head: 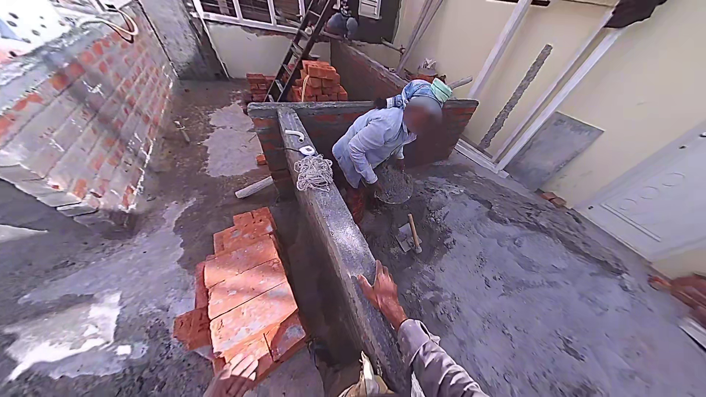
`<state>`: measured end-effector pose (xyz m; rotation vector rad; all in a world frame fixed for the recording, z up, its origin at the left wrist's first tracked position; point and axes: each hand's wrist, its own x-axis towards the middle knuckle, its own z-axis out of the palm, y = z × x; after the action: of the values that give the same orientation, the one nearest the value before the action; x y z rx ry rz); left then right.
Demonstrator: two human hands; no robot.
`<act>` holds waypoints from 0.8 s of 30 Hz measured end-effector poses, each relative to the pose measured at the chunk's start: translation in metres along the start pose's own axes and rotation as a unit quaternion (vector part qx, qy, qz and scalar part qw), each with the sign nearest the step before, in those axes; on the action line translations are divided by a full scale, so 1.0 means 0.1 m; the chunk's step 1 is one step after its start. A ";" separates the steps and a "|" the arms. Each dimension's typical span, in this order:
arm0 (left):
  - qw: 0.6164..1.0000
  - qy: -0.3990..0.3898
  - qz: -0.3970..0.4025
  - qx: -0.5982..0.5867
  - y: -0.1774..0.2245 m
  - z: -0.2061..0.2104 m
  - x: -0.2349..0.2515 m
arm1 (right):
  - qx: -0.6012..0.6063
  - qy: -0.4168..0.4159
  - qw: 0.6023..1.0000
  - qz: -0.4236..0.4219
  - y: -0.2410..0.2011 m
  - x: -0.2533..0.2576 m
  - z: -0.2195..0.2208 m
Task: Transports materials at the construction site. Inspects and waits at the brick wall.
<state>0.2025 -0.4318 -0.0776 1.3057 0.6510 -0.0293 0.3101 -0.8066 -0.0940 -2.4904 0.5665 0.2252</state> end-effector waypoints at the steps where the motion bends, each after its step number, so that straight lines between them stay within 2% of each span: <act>1: 1.000 -0.022 0.019 -0.003 0.07 0.05 0.04 | 0.000 0.004 1.000 0.001 0.00 0.00 -0.01; 5: 0.997 -0.073 0.032 -0.011 0.23 0.21 0.38 | 0.004 0.018 1.000 0.000 0.02 0.05 0.03; 8: 0.997 -0.071 0.006 0.021 0.44 0.43 0.56 | 0.000 0.010 1.000 0.005 0.00 0.04 0.03; 12: 0.993 -0.097 0.026 0.059 0.64 0.75 0.95 | -0.010 -0.004 1.000 0.022 -0.03 0.01 0.00; 15: 0.993 -0.100 0.035 0.054 0.98 1.27 1.16 | 0.026 -0.035 0.999 0.018 -0.03 0.02 -0.08; 17: 0.993 -0.094 0.016 0.066 1.30 1.74 1.18 | 0.101 -0.077 0.991 -0.029 0.07 0.15 -0.24; 19: 0.987 -0.140 0.020 0.080 1.38 2.02 1.47 | 0.214 -0.147 0.964 -0.064 0.29 0.41 -0.46; 20: 0.982 -0.169 0.038 0.080 1.37 2.16 1.65 | 0.272 -0.163 0.948 -0.039 0.43 0.62 -0.54; 22: 0.977 -0.190 0.053 0.077 1.41 2.53 1.86 | 0.414 -0.128 0.896 0.103 0.72 1.07 -0.57; 24: 0.979 -0.185 0.043 0.067 1.44 2.97 1.97 | 0.529 -0.043 0.813 0.240 1.09 1.55 -0.48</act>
<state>0.5458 -0.5911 -0.0080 1.4108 0.2770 -0.2437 0.4031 -0.9687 -0.1516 -1.2234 0.9481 0.1426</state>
